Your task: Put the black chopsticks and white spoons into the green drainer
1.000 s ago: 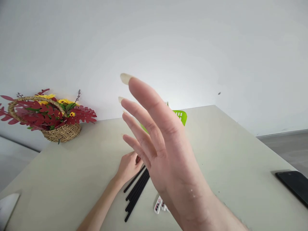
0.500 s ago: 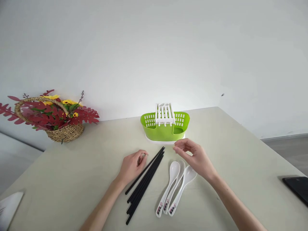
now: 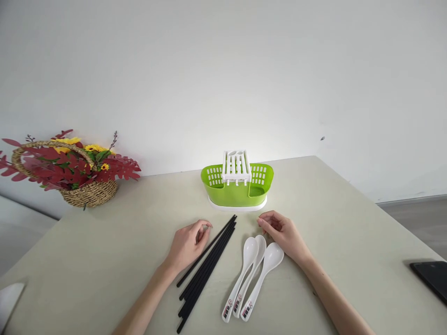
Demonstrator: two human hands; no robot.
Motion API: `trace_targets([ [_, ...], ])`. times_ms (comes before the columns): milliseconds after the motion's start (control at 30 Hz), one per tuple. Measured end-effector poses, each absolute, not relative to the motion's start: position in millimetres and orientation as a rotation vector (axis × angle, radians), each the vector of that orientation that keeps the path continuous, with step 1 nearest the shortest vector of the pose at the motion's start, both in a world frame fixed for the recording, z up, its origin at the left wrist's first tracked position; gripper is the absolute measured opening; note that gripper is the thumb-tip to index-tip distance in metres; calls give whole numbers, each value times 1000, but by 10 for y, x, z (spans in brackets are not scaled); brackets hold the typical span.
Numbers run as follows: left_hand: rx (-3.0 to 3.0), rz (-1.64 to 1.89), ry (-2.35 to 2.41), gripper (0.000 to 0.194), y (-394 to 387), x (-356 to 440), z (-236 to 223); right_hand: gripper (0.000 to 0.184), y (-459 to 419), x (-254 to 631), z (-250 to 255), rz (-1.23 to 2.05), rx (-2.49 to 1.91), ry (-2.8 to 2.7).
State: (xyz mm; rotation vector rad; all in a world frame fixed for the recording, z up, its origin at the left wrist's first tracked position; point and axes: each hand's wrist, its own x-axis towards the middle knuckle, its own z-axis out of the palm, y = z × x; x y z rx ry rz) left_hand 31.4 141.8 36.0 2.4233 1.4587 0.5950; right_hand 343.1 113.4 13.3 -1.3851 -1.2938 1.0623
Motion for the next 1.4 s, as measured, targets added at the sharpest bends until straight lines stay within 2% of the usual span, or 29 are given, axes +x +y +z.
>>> trace_targets([
  [400,2423,575,1423,22,1406,311,395,49,1123,3438,140,1072,-1383,-1301],
  [867,2405,501,1363,36,1409,278,398,50,1110,3428,181,1077,-1382,-1299],
  [1200,2259,497,1261,22,1427,166,498,46,1087,3453,213,1108,-1341,-1321],
  [1400,2229,523,1236,21,1428,159,521,45,1098,3476,207,1094,-1308,-1365],
])
